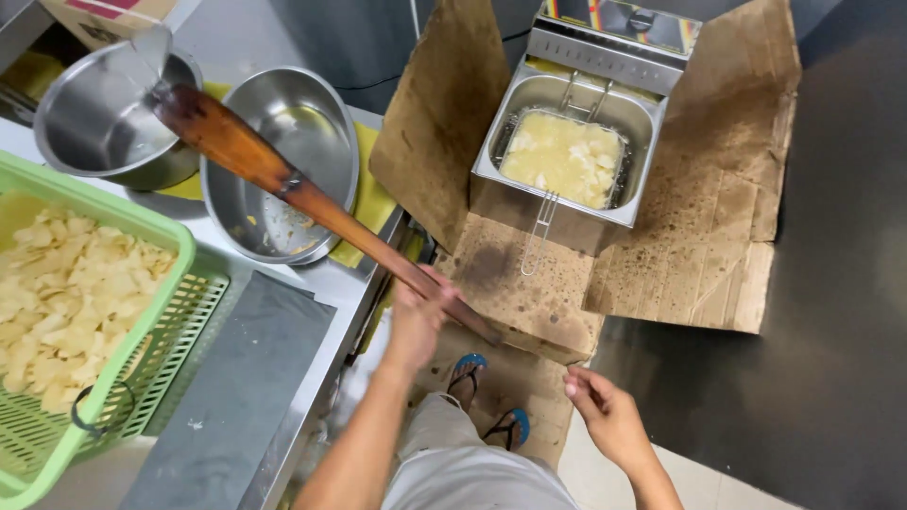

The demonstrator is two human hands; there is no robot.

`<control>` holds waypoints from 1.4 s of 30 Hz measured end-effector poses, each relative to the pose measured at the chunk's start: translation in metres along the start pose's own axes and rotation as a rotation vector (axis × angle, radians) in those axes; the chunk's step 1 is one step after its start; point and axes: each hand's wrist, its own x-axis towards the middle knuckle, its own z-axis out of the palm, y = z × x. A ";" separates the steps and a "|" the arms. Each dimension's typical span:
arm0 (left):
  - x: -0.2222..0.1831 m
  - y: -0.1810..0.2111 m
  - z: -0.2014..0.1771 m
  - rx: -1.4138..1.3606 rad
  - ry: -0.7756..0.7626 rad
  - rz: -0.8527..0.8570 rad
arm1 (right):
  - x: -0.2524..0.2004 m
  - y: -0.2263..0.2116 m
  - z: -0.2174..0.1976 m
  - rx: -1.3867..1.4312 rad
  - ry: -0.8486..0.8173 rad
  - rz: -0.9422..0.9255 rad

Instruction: Packing fried chips into a box and then using a wooden spatula to stir a new batch of chips in a deep fryer.

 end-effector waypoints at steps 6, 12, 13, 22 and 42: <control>-0.067 -0.093 0.063 0.214 -0.364 0.263 | -0.017 -0.113 0.008 -0.282 -0.045 -0.548; -0.095 -0.095 0.077 0.946 -0.906 -0.179 | -0.006 -0.124 0.008 -0.258 0.275 -0.364; -0.088 -0.106 0.068 0.940 -0.918 -0.171 | -0.006 -0.114 -0.003 -0.264 0.288 -0.365; -0.004 -0.106 0.020 0.941 -0.722 -0.238 | -0.010 -0.034 -0.106 -0.529 0.383 0.066; 0.123 -0.084 0.052 1.198 -0.867 -0.344 | 0.038 -0.147 -0.085 -1.267 0.197 0.364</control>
